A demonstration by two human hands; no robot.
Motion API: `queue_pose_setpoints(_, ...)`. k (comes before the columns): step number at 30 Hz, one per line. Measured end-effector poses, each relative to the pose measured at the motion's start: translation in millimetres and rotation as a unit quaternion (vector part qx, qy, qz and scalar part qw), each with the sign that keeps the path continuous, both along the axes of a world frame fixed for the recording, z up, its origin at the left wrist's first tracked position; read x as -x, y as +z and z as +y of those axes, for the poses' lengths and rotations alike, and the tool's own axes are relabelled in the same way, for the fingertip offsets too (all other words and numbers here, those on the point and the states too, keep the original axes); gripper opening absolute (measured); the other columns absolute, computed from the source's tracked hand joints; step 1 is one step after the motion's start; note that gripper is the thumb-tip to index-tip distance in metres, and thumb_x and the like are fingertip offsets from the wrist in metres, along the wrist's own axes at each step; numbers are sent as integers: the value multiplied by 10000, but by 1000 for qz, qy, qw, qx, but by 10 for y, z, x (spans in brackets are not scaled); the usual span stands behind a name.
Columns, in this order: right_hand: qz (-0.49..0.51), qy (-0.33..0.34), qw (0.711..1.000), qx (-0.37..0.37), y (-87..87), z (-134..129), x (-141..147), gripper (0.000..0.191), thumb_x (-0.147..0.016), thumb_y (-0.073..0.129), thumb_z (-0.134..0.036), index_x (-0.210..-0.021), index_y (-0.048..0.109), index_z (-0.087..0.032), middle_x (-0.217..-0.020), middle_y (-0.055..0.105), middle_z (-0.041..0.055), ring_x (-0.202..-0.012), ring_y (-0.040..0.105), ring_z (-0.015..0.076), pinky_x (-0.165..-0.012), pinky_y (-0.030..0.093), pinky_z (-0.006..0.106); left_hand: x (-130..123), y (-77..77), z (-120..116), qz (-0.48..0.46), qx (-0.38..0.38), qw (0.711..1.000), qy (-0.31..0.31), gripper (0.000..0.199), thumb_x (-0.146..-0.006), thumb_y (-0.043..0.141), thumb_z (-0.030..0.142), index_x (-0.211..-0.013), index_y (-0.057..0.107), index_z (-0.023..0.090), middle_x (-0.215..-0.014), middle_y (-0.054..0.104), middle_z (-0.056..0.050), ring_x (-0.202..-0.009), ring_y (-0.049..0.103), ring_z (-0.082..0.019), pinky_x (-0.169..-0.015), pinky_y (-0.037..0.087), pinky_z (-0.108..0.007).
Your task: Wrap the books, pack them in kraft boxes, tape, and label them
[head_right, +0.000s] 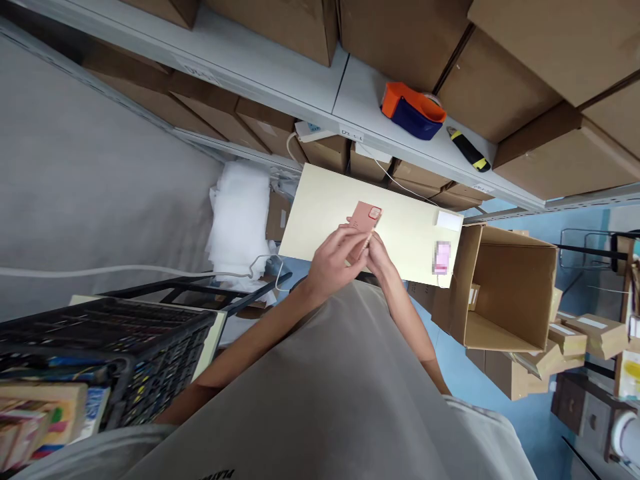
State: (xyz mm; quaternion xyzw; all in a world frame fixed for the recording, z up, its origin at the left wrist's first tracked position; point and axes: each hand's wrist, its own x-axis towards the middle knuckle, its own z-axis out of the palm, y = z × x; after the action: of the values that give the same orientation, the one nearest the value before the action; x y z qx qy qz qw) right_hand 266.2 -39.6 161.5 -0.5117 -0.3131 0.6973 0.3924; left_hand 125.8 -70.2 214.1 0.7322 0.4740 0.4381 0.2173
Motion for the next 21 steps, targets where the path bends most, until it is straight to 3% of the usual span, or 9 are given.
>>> queue_pose_setpoints(4, -30, 2, 999, -32, 27, 82, -6, 584, -886, 858, -464, -1435, 707, -331, -1270, 835, 20, -1150, 783, 235, -1056, 667, 404, 454, -77, 73, -83, 81, 988, 100, 344, -1075, 614, 184, -1393, 721, 256, -1264, 801, -76, -955, 796, -173, -842, 679, -284)
queue_pose_setpoints(8, -92, 49, 993, -49, -135, 141, 127, 740, -901, 874, -477, -1592, 637, -356, -1283, 842, 36, -1101, 794, 240, -992, 686, 413, 857, -449, 259, -121, 177, 960, 181, 328, -1054, 615, 205, -1353, 745, 237, -1258, 811, -80, -878, 769, -161, -760, 653, -258)
queue_pose_setpoints(13, -148, 77, 986, 0, -714, 387, 515, 852, -857, 853, -421, -1658, 595, -290, -1038, 859, 6, -962, 806, 230, -904, 719, 410, 1220, -1125, 599, -126, 246, 936, 218, 351, -990, 610, 168, -1293, 782, 213, -1235, 769, -101, -862, 750, -177, -793, 651, -291)
queue_pose_setpoints(21, -263, -21, 962, 72, -1779, 998, 1032, 475, -824, 764, -321, -1281, 781, -193, -976, 874, 31, -974, 818, 232, -1008, 682, 430, 1502, -2368, 1228, -98, 367, 900, 214, 403, -925, 608, 136, -1297, 743, 211, -1267, 780, -121, -996, 796, -252, -942, 678, -386)
